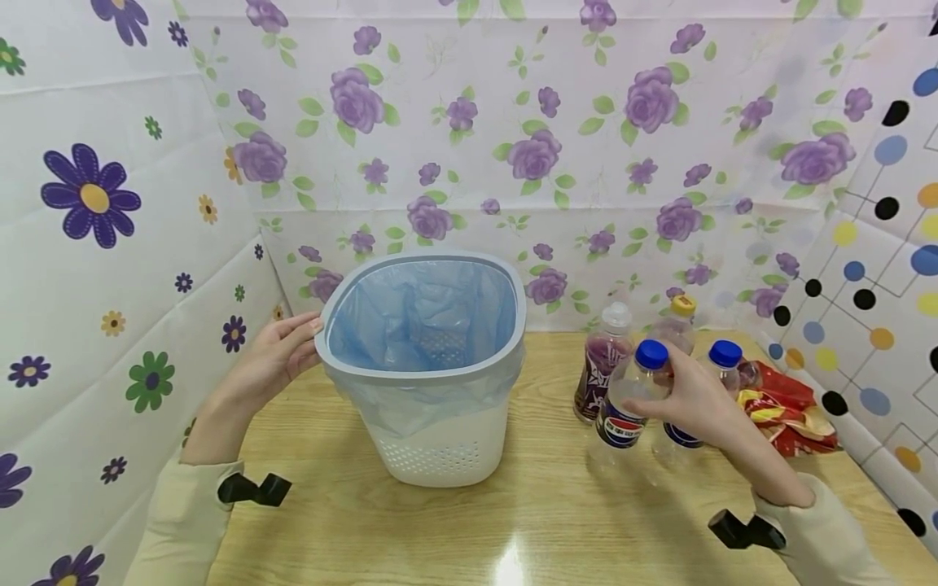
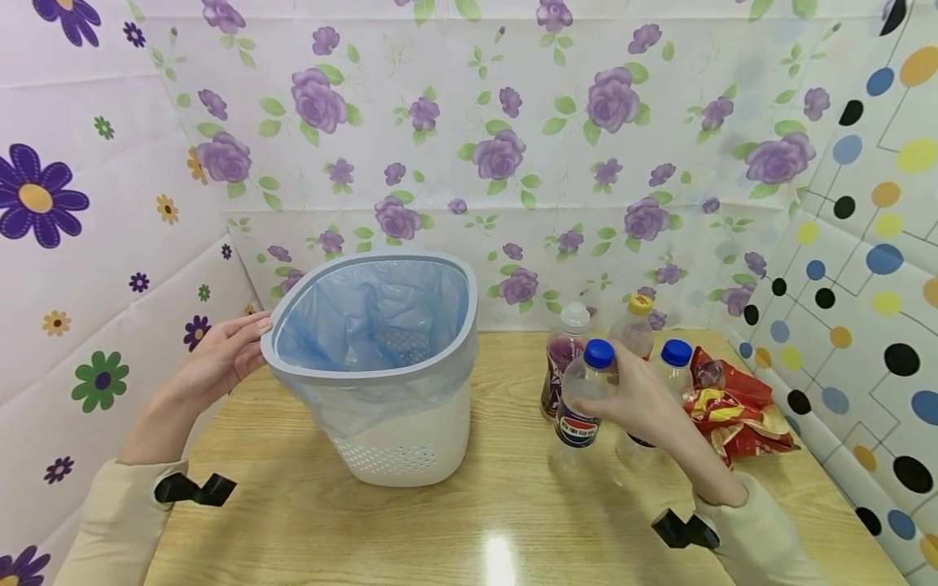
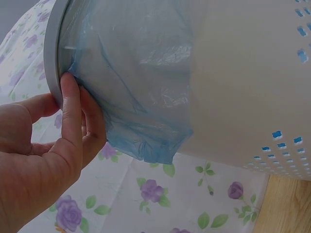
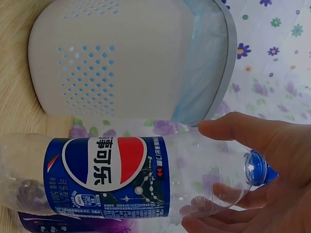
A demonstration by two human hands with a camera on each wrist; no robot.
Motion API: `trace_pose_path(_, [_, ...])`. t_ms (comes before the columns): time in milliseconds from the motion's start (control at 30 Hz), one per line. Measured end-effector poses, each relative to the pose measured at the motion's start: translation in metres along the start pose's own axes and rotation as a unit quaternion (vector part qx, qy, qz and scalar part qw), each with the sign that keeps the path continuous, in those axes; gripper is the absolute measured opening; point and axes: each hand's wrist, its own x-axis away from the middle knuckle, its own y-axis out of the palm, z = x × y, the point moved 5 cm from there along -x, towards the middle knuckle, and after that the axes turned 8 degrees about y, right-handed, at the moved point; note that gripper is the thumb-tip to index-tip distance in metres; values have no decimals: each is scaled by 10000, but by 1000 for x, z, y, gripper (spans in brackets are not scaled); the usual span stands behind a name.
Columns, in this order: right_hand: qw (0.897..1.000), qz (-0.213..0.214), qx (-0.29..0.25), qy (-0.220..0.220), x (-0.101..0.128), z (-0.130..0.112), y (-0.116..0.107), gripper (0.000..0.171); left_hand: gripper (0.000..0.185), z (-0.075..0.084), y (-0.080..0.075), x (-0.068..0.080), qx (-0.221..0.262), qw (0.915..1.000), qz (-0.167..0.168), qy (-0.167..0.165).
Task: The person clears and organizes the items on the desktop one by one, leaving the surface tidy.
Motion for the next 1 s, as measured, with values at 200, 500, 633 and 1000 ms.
trace_pose_path(200, [9997, -16, -232, 1, -1, -3, -1, 76, 33, 0, 0, 0, 89, 10000, -16, 42])
trace_pose_path(500, [9981, 35, -614, 74, -1, -9, -5, 78, 44, 0, 0, 0, 27, 10000, 9, -42])
trace_pose_path(633, [9970, 137, -763, 24, -2, -13, -7, 76, 47, 0, 0, 0, 13, 10000, 51, -79])
trace_pose_path(1000, [9918, 631, -1060, -344, -3, -20, -13, 69, 51, 0, 0, 0, -1, 9999, 79, -103])
